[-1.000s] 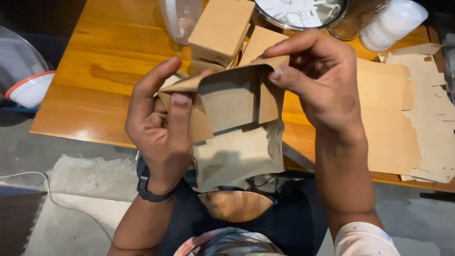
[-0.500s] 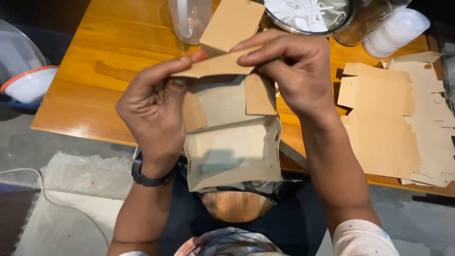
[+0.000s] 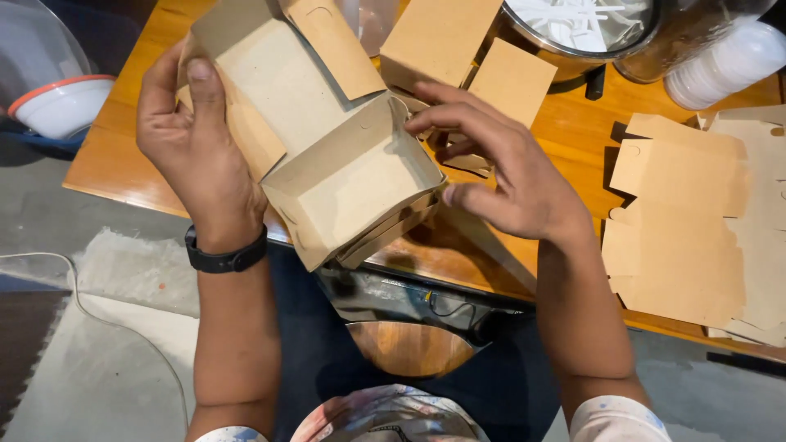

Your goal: The person assembles small brown cardboard boxes by folding the flaps and tucking them into slots to form the container shape. They handle the boxes one at a time, stacking the finished ones on the table.

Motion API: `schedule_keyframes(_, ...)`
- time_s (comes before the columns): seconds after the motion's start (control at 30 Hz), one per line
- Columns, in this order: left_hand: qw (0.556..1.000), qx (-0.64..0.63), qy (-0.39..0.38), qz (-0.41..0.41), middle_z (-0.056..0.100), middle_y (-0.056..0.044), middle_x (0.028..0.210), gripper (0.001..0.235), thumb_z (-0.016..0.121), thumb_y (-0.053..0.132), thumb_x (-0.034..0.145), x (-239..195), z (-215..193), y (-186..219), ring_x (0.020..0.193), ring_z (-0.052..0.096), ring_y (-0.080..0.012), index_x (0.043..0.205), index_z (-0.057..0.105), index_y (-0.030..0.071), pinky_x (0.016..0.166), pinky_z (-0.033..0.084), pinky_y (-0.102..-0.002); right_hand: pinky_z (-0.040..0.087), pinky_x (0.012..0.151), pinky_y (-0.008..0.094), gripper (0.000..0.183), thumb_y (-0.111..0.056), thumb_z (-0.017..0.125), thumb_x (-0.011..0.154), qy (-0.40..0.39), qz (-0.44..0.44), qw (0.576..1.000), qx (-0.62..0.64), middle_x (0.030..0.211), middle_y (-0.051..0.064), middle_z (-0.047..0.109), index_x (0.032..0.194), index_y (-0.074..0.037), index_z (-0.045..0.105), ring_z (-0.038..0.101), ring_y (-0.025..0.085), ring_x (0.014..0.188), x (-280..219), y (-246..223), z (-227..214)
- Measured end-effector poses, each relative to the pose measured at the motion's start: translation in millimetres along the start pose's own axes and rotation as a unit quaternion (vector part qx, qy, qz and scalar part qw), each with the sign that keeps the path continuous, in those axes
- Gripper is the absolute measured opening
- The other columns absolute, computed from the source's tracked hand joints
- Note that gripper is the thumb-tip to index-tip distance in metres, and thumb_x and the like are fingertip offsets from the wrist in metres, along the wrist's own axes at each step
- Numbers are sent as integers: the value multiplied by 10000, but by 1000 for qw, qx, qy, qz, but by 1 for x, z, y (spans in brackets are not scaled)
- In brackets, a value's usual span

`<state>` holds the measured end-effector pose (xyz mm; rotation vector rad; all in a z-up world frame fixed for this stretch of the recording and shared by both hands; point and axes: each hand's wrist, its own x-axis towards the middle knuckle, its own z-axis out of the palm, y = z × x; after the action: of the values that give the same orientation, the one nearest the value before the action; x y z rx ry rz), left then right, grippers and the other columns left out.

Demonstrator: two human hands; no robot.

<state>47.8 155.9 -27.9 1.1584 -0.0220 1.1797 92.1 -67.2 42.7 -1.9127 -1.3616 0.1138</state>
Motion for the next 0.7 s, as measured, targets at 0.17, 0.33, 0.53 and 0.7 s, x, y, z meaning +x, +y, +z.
schedule_keyframes(0.17,999,-36,22,-33,579,-99,965,211,619,148,823,-3,-8,-28,903,564,-185,969,552,12,830,479,-301,351,977,404,613,-336,565,740,-35,36,999,5,1267,163,413,1235,-49,346,422,293,1172,-7,13,19)
schedule_keyframes(0.33,976,-81,96,-176,615,-143,913,303,659,152,733,-10,-12,-38,804,612,-205,965,543,-3,725,545,-321,353,975,388,490,-200,563,790,0,103,994,37,1244,155,438,1219,-79,361,453,286,1139,-7,19,32)
schedule_keyframes(0.53,958,-38,141,-248,620,-130,888,228,553,52,766,-19,-4,-40,752,617,-192,980,558,-25,678,546,-304,453,807,324,348,-202,484,834,9,119,993,7,1138,96,544,1166,-105,445,586,202,944,-13,18,37)
schedule_keyframes(0.7,969,63,126,-203,596,-110,955,188,527,30,782,-30,0,-41,847,604,-185,963,569,-5,726,533,-279,396,871,330,234,-128,446,852,17,82,996,-12,1069,121,566,1046,-27,527,539,244,1005,-18,21,43)
